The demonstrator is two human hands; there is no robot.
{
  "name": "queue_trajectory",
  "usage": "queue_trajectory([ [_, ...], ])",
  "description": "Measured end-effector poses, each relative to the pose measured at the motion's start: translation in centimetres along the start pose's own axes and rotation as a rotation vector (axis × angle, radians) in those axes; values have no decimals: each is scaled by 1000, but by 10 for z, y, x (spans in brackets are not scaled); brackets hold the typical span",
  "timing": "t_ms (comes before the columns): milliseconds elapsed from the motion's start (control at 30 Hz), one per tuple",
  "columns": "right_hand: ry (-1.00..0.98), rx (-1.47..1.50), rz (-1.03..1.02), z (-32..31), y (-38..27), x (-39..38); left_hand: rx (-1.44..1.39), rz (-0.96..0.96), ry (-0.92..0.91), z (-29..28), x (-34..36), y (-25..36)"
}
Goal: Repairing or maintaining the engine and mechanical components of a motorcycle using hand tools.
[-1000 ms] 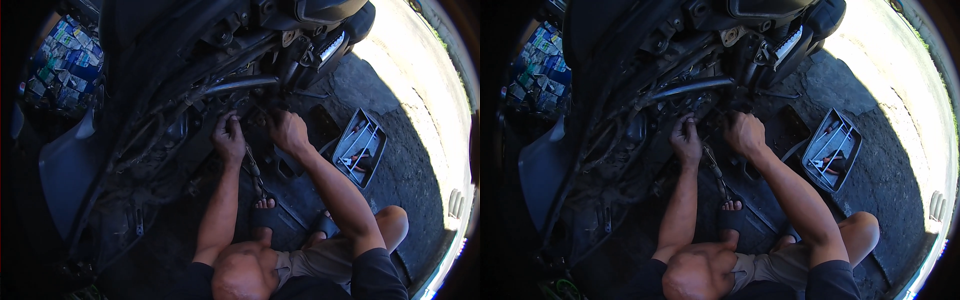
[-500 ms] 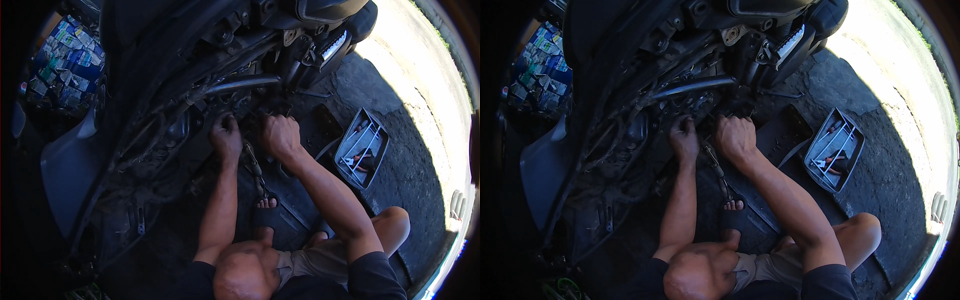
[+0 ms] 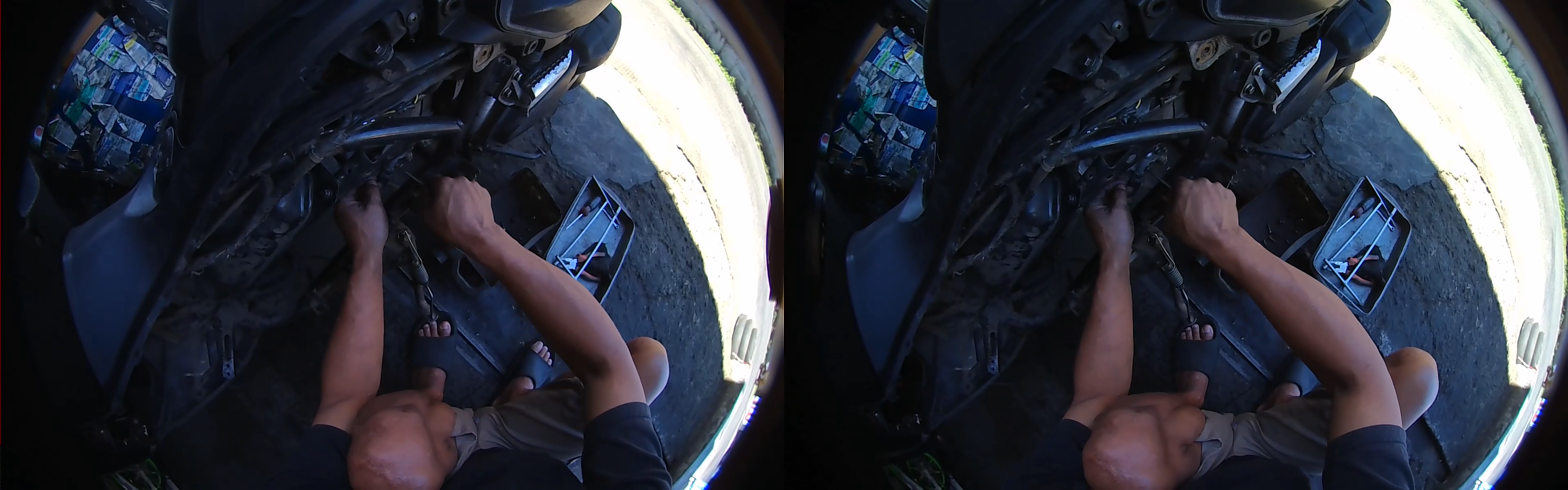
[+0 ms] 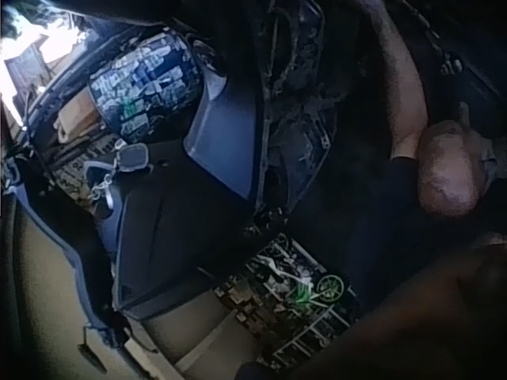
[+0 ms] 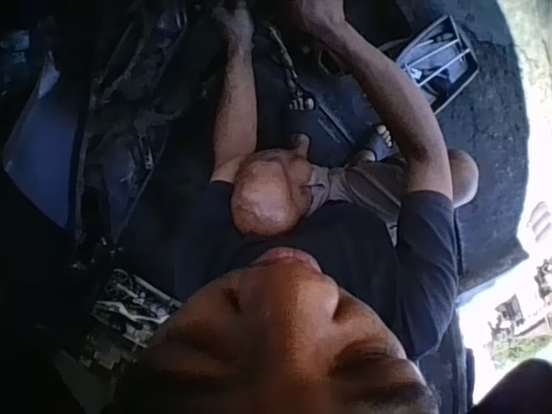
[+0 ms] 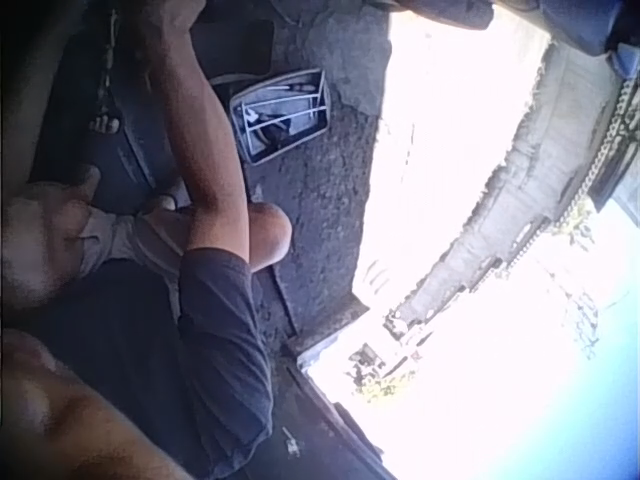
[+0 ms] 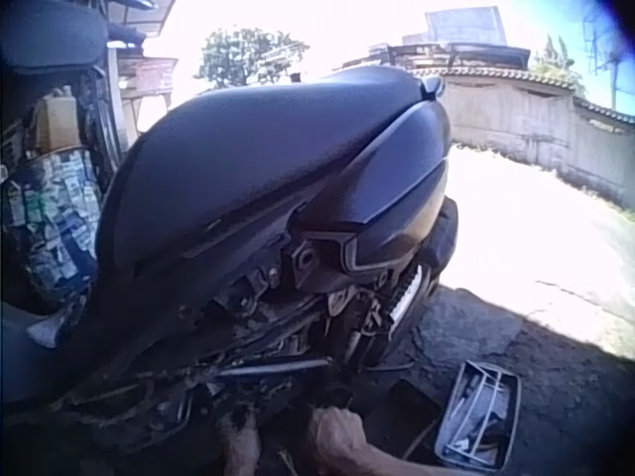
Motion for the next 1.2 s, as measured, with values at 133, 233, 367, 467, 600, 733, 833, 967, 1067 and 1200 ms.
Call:
queue_trajectory([
  [133,-68,159,138,0,9,2,-96,-8,3,-3,1,0],
  [233,-23,228,177,3,14,2,-148,-79,-4,-2,1,-2],
  [367,-87,707,430,41,57,11,-131,-82,-23,6,3,4],
  [467,-245,1252,650,72,52,5,-49,-13,-9,3,6,2],
  [600,-166,1103,588,59,52,-10,-86,118,-2,5,-2,4],
  [733,23,1142,430,1,56,-51,-215,168,-48,-1,-16,5],
  [833,159,1313,446,-12,83,-77,-213,224,-43,-1,-27,16],
  [967,72,1653,568,32,106,-87,-119,347,-54,1,-55,28],
  [1067,26,1887,615,39,103,-88,144,729,-222,19,-117,49],
  [1200,186,1772,476,24,124,-83,484,653,-417,78,-145,27],
])
Point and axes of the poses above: each hand's wrist, its own x-axis towards the middle knuckle, its own z-axis out of the palm, y = z × x, the point moved 9 cm from there along x, towards the middle knuckle, and after that the axes turned 1 degree about -y, right-handed, at the moved point
